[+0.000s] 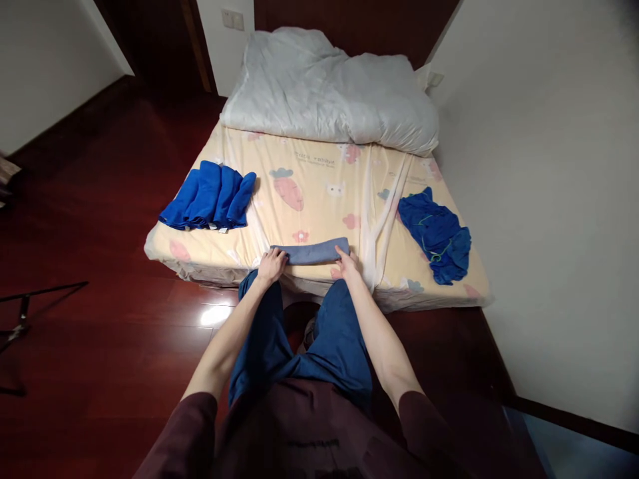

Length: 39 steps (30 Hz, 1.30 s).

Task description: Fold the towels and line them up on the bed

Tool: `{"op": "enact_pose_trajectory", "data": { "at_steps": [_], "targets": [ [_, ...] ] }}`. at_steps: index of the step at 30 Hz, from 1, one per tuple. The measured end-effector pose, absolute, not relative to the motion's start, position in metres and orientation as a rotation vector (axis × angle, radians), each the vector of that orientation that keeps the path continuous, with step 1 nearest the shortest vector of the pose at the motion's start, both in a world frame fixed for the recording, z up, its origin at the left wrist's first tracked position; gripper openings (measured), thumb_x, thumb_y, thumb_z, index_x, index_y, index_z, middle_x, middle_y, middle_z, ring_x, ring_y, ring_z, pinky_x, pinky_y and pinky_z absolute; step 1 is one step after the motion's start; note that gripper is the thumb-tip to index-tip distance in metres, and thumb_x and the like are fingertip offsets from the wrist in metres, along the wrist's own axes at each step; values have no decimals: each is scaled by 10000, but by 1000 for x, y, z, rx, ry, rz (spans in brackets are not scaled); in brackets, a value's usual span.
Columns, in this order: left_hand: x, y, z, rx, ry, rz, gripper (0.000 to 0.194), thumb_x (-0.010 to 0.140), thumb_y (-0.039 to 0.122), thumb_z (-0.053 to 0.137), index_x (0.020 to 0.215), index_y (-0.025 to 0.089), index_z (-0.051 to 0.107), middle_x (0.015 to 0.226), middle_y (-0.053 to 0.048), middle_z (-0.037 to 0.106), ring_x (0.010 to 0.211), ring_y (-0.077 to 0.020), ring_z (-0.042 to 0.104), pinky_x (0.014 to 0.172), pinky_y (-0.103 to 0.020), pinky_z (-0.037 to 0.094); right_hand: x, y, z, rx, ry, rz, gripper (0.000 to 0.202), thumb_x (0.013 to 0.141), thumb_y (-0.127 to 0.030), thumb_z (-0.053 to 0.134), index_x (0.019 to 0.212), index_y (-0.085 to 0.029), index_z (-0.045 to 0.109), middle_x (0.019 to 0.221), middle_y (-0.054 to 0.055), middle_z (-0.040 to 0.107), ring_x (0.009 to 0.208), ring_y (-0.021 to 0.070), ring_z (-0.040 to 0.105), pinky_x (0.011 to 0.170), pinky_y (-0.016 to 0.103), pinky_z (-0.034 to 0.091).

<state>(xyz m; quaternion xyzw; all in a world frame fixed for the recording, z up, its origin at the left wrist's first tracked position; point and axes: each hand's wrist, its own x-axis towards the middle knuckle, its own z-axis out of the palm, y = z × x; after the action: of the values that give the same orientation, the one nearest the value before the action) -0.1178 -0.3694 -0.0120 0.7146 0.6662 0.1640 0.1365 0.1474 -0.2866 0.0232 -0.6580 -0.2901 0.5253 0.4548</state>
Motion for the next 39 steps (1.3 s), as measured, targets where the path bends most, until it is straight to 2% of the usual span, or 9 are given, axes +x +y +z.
{"op": "enact_pose_trajectory", "data": {
  "at_steps": [2, 6, 8, 11, 14, 16, 21, 28, 39],
  "targets": [
    [-130, -351, -4, 1998, 1898, 493, 339, 1012, 281, 534, 1319, 173, 628, 1349, -187, 613, 1216, -327, 647, 1045, -473, 531, 142, -278, 40, -1521, -841, 1288, 370, 726, -355, 857, 1007, -212, 663, 926, 4, 744, 886, 157, 712, 752, 253, 608],
    [-160, -317, 16, 1961, 1672, 624, 797, 798, 204, 754, 1539, 160, 467, 1549, -192, 503, 1276, -321, 646, 1087, -410, 521, 115, -260, 95, -1202, -1259, 1258, 533, 641, -425, 889, 1072, -201, 670, 1067, 38, 750, 1002, 189, 702, 902, 314, 594],
    [-174, -308, 26, 1974, 1526, 624, 862, 702, 169, 788, 1516, 133, 504, 1461, -175, 608, 1248, -321, 668, 1076, -386, 521, 93, -254, 129, -1022, -1463, 1252, 554, 609, -404, 908, 1073, -207, 676, 1085, 40, 744, 1033, 204, 697, 958, 334, 579],
    [-192, -306, 38, 1888, 1404, 595, 667, 689, 200, 786, 1333, 114, 637, 1024, -87, 779, 941, -278, 754, 915, -357, 575, 56, -250, 175, -784, -1728, 1335, 522, 610, -330, 905, 1068, -199, 691, 1054, 27, 739, 1006, 206, 701, 953, 337, 576],
    [-206, -312, 43, 1733, 1380, 660, 398, 741, 269, 764, 1095, 111, 674, 772, -41, 741, 721, -227, 725, 747, -325, 585, 19, -251, 208, -614, -1935, 1413, 480, 638, -274, 870, 1077, -173, 705, 1019, 22, 734, 960, 198, 705, 896, 324, 583],
    [-215, -318, 42, 1655, 1389, 746, 326, 753, 282, 747, 1016, 116, 650, 772, -50, 736, 692, -210, 710, 688, -311, 580, -1, -251, 221, -537, -2016, 1416, 472, 640, -254, 858, 1080, -162, 714, 1025, 25, 733, 962, 201, 706, 897, 328, 583],
    [-238, -325, 35, 1615, 1526, 946, 340, 724, 253, 707, 1034, 126, 650, 907, -72, 749, 735, -205, 705, 663, -287, 574, -36, -242, 229, -516, -2090, 1365, 466, 641, -277, 869, 1068, -157, 729, 1027, 38, 748, 978, 225, 717, 937, 376, 588],
    [-262, -309, 25, 1664, 1798, 969, 259, 715, 241, 659, 949, 138, 702, 896, -77, 752, 810, -232, 694, 736, -288, 547, -72, -221, 211, -542, -2048, 1238, 500, 662, -337, 867, 1099, -140, 725, 1092, 85, 769, 1058, 250, 731, 1011, 405, 573],
    [-275, -293, 6, 1547, 1981, 971, 295, 752, 232, 679, 1020, 120, 727, 913, -104, 773, 869, -281, 708, 795, -319, 535, -103, -193, 193, -550, -2085, 1154, 519, 699, -257, 835, 1191, -140, 720, 1164, 86, 759, 1175, 263, 703, 1155, 460, 497]
  ]
}}
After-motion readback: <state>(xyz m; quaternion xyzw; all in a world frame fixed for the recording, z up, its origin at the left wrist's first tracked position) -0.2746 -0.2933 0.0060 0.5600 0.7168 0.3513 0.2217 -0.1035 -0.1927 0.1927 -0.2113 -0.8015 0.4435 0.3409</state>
